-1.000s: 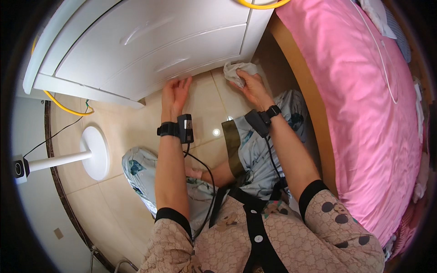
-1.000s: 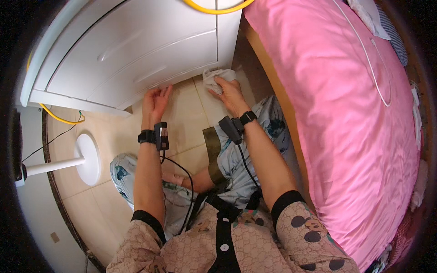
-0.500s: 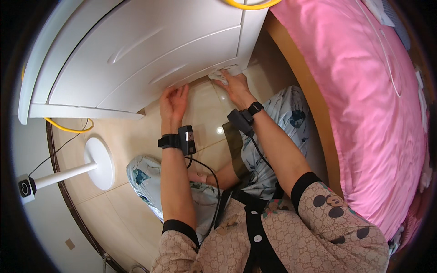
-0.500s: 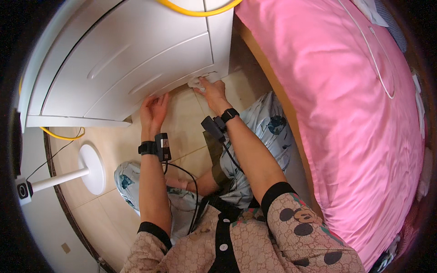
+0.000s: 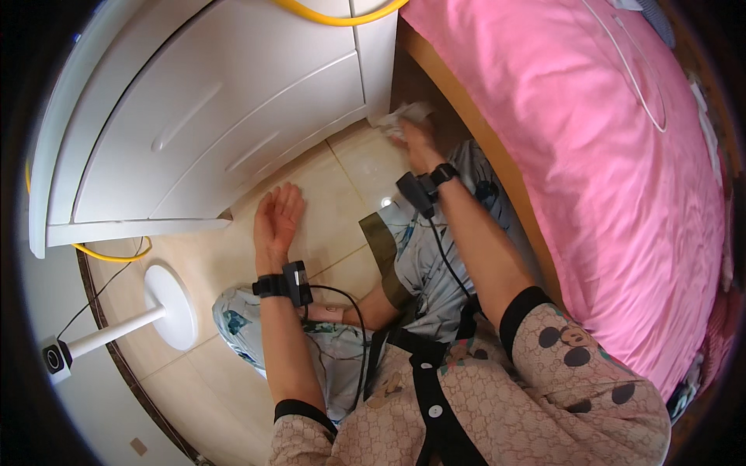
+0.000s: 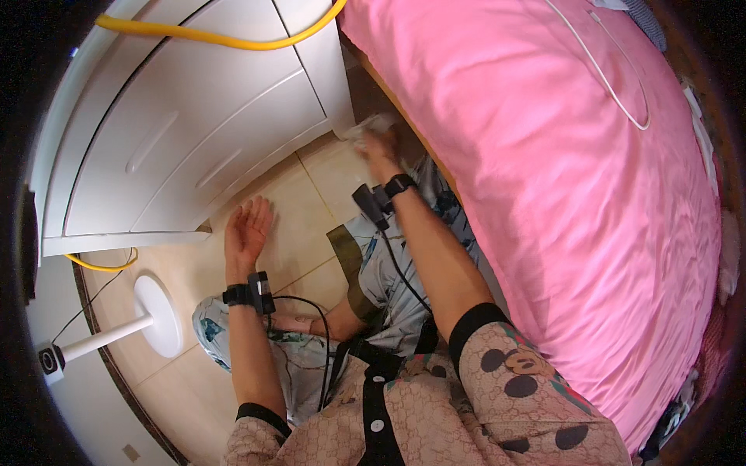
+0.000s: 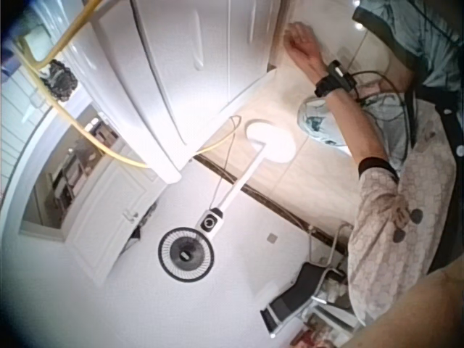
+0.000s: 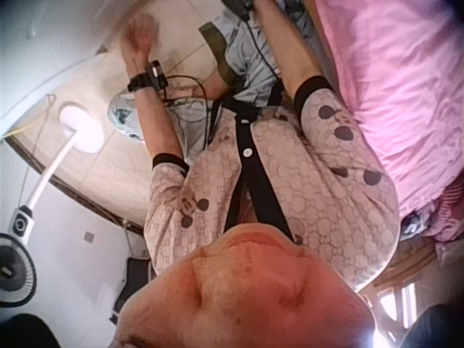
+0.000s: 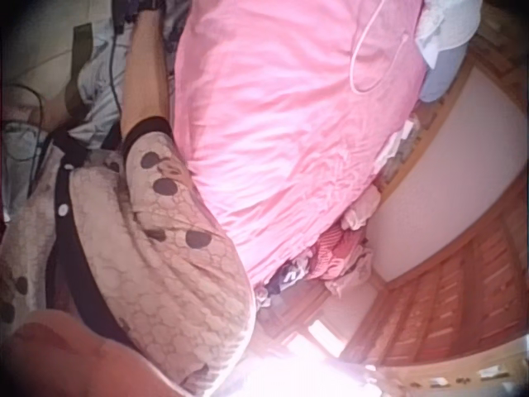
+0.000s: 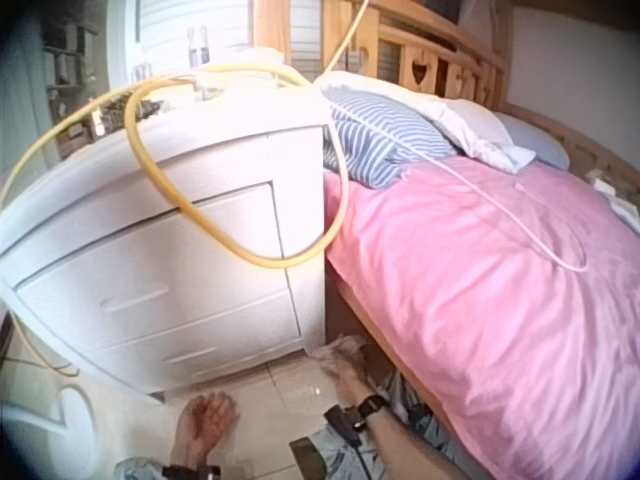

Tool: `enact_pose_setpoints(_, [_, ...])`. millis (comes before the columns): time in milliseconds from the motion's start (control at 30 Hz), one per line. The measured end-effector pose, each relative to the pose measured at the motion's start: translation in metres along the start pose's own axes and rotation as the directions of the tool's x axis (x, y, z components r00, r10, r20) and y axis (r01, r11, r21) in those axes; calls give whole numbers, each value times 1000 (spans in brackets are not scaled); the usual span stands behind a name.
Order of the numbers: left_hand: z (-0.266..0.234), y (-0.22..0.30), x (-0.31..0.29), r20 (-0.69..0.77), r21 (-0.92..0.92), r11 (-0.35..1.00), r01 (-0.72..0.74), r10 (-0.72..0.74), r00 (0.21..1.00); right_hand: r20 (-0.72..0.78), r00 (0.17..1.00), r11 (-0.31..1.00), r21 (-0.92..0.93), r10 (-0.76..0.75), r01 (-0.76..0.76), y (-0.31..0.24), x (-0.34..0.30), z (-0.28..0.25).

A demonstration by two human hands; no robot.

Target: The person wipes the exterior surfaces of a white bedside drawer unit with a cloth, including the bottom edge and front panels, while moving a yellow power cord aside.

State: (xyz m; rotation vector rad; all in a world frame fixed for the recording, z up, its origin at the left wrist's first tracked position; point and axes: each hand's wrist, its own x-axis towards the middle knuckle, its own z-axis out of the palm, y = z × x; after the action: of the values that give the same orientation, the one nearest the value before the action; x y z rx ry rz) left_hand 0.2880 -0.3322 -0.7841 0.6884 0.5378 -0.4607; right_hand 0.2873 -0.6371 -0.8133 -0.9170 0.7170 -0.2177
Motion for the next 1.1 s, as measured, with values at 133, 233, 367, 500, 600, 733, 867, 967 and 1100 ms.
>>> enact_pose_setpoints(133, [-18, -37, -3, -77, 100, 991, 85, -77, 994, -54, 976, 813, -564, -210, 144, 10, 55, -30])
enact_pose_setpoints(233, [-12, -46, -5, -46, 112, 992, 54, -49, 998, 38, 979, 886, -421, -198, 195, 38, 57, -9])
enact_pose_setpoints(367, [-26, -34, -13, -85, 141, 990, 16, -4, 996, -25, 974, 889, -413, -226, 196, 37, 7, 43])
enact_pose_setpoints(500, [-15, -46, -9, -55, 145, 989, 20, -13, 998, 77, 997, 958, -282, -25, 46, 25, 9, 27])
enact_pose_setpoints(600, [-28, -41, -9, -40, 162, 986, -31, 38, 998, 156, 988, 990, -142, 19, 3, 19, -5, 37])
enact_pose_setpoints(733, [-21, -50, -6, -46, 138, 990, -36, 42, 998, 140, 990, 998, -63, 0, 9, 6, 11, 25])
enact_pose_setpoints(867, [-22, -51, -5, -65, 114, 993, -20, 27, 998, 291, 956, 999, 10, -37, 36, 10, 14, 30])
enact_pose_setpoints(967, [-32, -47, -6, -62, 94, 995, -42, 48, 997, 318, 945, 995, 89, -80, 54, 8, -11, 53])
enact_pose_setpoints(1100, [-35, -48, -2, -75, 84, 996, -28, 35, 997, 406, 908, 993, -25, -99, 119, -4, -30, 64])
